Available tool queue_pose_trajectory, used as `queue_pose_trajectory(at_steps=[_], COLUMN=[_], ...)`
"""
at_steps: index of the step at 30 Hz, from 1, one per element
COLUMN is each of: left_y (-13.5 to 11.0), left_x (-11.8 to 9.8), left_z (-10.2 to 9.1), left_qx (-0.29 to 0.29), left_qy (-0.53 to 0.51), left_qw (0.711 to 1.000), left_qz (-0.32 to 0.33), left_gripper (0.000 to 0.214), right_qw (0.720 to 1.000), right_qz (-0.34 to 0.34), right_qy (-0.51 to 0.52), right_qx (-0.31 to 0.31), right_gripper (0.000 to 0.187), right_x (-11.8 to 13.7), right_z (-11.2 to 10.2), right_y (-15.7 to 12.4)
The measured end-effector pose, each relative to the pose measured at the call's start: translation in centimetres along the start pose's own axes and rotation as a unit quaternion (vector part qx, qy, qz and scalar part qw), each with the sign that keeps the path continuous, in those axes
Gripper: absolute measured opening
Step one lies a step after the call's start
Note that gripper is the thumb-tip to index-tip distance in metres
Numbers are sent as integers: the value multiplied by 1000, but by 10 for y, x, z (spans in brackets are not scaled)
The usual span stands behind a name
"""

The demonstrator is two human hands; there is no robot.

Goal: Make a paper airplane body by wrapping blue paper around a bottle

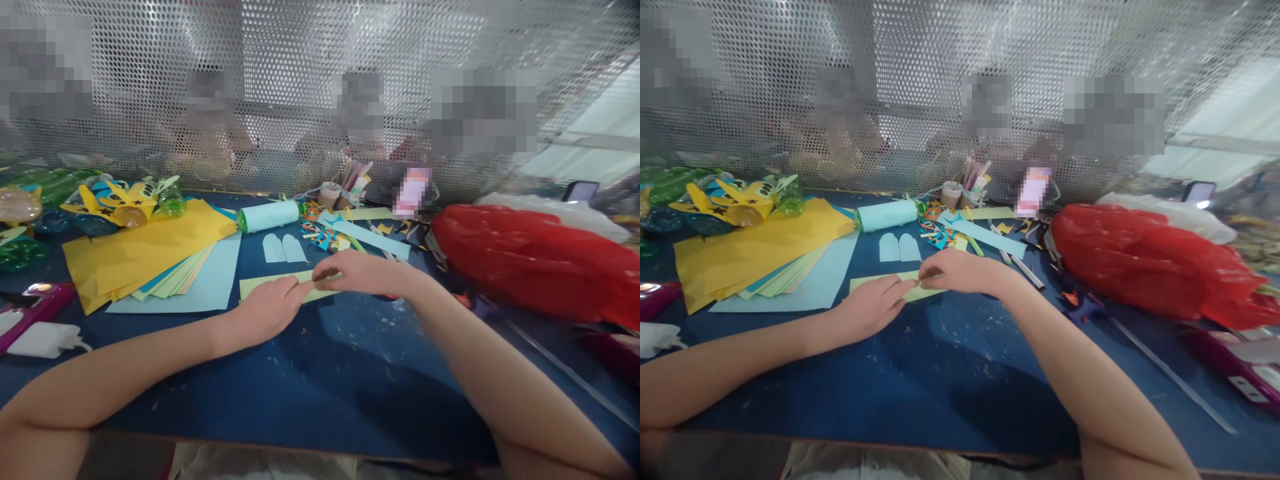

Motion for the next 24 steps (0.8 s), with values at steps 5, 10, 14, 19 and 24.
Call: queue_pose_trajectory(at_steps=[5, 10, 14, 19, 24], left_y=[11, -3, 1, 17, 15], left_x=[62, 159, 158, 129, 120], left_z=[-59, -65, 0, 28, 39], left_qx=[-77, -283, -229, -223, -207], left_qy=[-77, -520, -734, -767, -726], left_qw=[988, 754, 528, 523, 589], left_qz=[-113, -285, -362, -298, -286], left_gripper=[29, 51, 63, 31, 29], right_qw=[981, 935, 888, 835, 862], right_qz=[17, 35, 55, 62, 69], right_qy=[30, 183, 372, 491, 432], right_qx=[-192, -300, -265, -240, -258], right_gripper=[24, 33, 39, 40, 33], right_x=[-28, -73, -93, -87, -77], right_z=[-42, -66, -52, -26, -15], right_y=[-21, -31, -15, 0, 7])
Point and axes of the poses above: each hand's wrist, its own y-axis towards the middle knuckle, its own z-axis out of the palm, x = y × z, the point moved 10 cm from there along y, towards the middle knuckle, and after that the axes turned 8 degrees about z, right-handed, at the moved point
